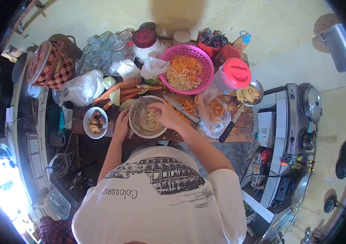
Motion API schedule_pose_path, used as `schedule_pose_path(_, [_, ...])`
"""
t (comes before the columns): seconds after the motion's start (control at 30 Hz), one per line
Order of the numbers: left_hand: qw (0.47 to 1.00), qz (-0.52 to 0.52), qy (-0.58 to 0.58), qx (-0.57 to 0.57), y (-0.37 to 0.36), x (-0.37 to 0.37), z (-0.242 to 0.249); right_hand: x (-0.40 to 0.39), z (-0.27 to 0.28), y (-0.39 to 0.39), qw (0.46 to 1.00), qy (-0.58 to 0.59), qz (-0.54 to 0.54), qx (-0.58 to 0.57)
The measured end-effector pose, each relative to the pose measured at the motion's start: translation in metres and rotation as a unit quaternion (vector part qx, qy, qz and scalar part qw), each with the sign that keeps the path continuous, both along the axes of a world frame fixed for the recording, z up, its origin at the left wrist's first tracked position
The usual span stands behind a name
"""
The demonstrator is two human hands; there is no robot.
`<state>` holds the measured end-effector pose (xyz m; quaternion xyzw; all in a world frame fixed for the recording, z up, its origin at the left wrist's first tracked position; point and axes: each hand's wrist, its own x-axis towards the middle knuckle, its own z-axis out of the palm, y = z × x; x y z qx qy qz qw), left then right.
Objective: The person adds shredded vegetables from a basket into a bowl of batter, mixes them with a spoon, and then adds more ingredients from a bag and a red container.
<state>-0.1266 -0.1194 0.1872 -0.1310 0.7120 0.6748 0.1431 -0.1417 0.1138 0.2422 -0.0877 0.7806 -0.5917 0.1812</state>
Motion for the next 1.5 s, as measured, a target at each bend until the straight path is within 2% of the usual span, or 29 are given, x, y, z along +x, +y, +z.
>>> schedule_pose_path(0.1, [1.0,0.008,0.023,0.016,-0.003,-0.004,-0.019,-0.002,0.011,0.003,0.998,-0.065,-0.007,0.015])
schedule_pose_path(0.2, [1.0,0.004,0.026,0.001,-0.005,-0.006,-0.023,-0.019,-0.006,0.02,0.996,-0.058,-0.056,-0.032])
schedule_pose_path(0.3, [0.999,0.006,0.002,-0.041,0.0,-0.01,-0.001,-0.048,-0.024,0.045,0.984,0.037,-0.175,0.005])
schedule_pose_path(0.4, [1.0,0.023,0.003,-0.002,0.007,-0.011,0.014,-0.089,-0.045,0.083,0.966,0.05,-0.223,0.121])
schedule_pose_path(0.5, [0.999,0.034,0.006,-0.032,0.008,-0.014,0.01,-0.131,-0.069,0.11,0.93,0.104,-0.22,0.277])
schedule_pose_path(0.6, [0.999,0.046,0.01,-0.02,0.005,-0.016,-0.003,-0.16,-0.084,0.123,0.888,0.132,-0.225,0.379])
schedule_pose_path(0.7, [0.997,0.065,0.037,-0.031,-0.001,-0.015,-0.019,-0.192,-0.099,0.13,0.861,0.15,-0.215,0.435])
schedule_pose_path(0.8, [0.995,0.095,0.0,-0.041,-0.012,-0.012,-0.03,-0.205,-0.108,0.125,0.846,0.143,-0.154,0.489])
schedule_pose_path(0.9, [0.99,0.115,-0.011,-0.08,-0.008,-0.015,-0.003,-0.205,-0.078,0.109,0.846,0.073,-0.167,0.501])
schedule_pose_path(1.0, [0.988,0.139,-0.052,-0.037,-0.008,-0.015,-0.001,-0.213,-0.088,0.113,0.845,0.062,-0.134,0.514])
schedule_pose_path(1.1, [0.99,0.121,-0.038,-0.056,-0.011,-0.014,-0.009,-0.219,-0.094,0.114,0.872,0.052,-0.147,0.465])
schedule_pose_path(1.2, [0.992,0.118,-0.015,-0.05,-0.012,-0.014,-0.017,-0.215,-0.092,0.111,0.868,0.089,-0.146,0.466])
schedule_pose_path(1.3, [0.991,0.127,-0.034,-0.022,-0.006,-0.014,-0.009,-0.221,-0.114,0.118,0.877,0.096,-0.148,0.447])
schedule_pose_path(1.4, [0.993,0.106,-0.032,-0.043,-0.006,-0.015,-0.01,-0.222,-0.128,0.125,0.872,0.17,-0.163,0.43])
schedule_pose_path(1.5, [0.992,0.123,-0.014,0.016,-0.006,-0.014,-0.017,-0.218,-0.13,0.134,0.894,0.138,-0.172,0.39])
